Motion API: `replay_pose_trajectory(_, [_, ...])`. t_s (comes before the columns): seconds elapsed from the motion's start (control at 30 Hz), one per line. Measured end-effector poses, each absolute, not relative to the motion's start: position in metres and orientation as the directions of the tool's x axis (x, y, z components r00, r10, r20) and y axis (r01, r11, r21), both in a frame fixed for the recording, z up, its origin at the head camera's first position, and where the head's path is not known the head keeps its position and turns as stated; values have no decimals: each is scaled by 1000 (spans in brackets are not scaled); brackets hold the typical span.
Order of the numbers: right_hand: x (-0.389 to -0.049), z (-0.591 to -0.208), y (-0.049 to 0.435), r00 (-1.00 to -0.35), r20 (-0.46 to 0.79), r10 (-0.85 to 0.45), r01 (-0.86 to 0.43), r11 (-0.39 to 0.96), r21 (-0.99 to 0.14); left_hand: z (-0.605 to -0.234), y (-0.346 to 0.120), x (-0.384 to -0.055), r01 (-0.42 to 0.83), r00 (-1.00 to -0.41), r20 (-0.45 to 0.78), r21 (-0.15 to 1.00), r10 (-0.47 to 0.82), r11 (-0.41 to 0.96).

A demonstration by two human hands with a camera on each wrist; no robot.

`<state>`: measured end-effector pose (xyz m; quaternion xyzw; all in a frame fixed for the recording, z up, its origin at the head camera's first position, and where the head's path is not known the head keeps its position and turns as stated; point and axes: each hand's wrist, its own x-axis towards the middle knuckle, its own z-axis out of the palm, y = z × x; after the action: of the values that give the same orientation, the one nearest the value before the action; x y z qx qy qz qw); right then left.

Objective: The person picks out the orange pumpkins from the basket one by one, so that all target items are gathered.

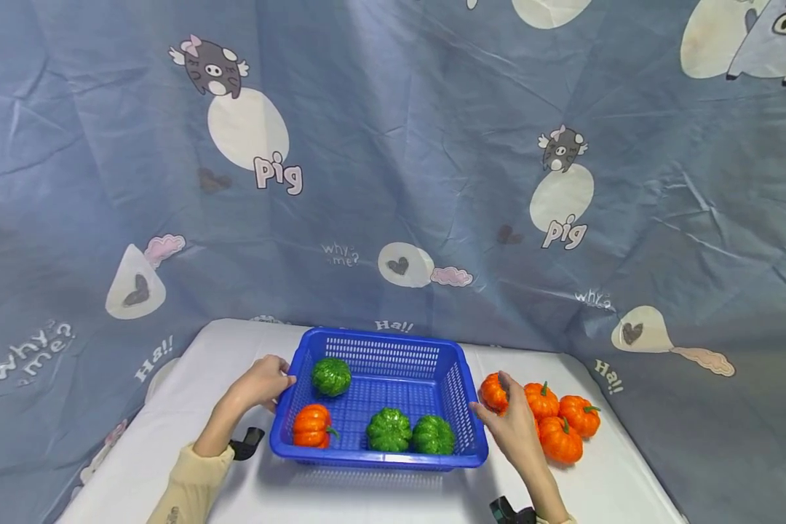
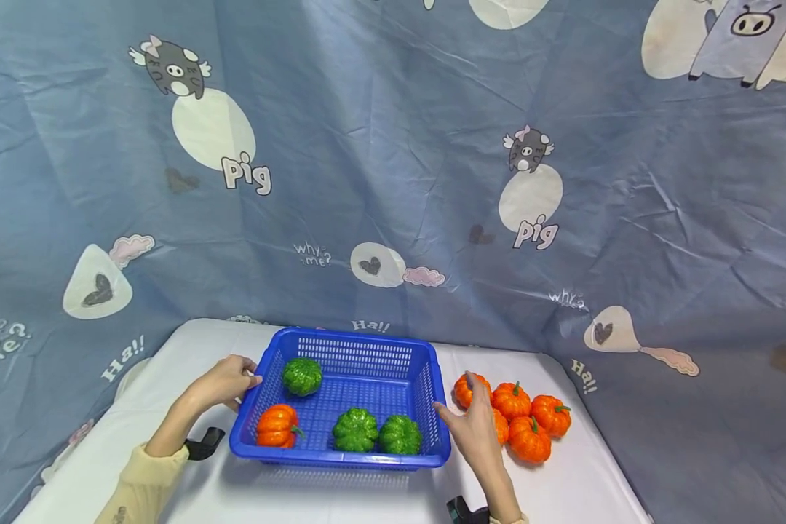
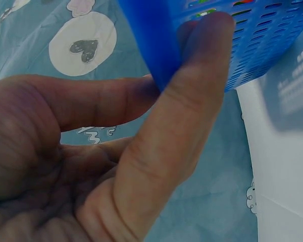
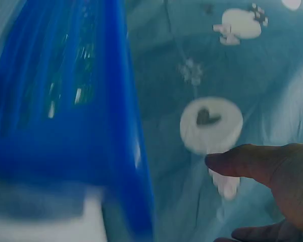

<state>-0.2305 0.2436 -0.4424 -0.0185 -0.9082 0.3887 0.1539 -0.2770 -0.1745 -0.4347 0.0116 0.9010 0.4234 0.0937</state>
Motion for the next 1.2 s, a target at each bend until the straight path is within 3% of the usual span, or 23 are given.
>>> replay_pose_trajectory(0.2, [-240,-442,190,-953,299,44,-189,685,-704,-433,-180,-278,-67,-983,-163,754,88,653])
replay_pose_trajectory(0.4, [-244,-432,132,-952,300,-58,-277,583,-764,-435,-178,-278,-54,-985,-147,764,93,643])
replay_pose_trajectory(0.73, [-247,-429,51,-959,107,-264,-223,462,-859,-435,-175,-277,-49,-984,-145,773,101,633])
replay_pose_trajectory(1.2, [-253,-460,26,-916,-85,-393,-201,632,-749,-436,-174,-278,-71,-982,-164,769,90,635])
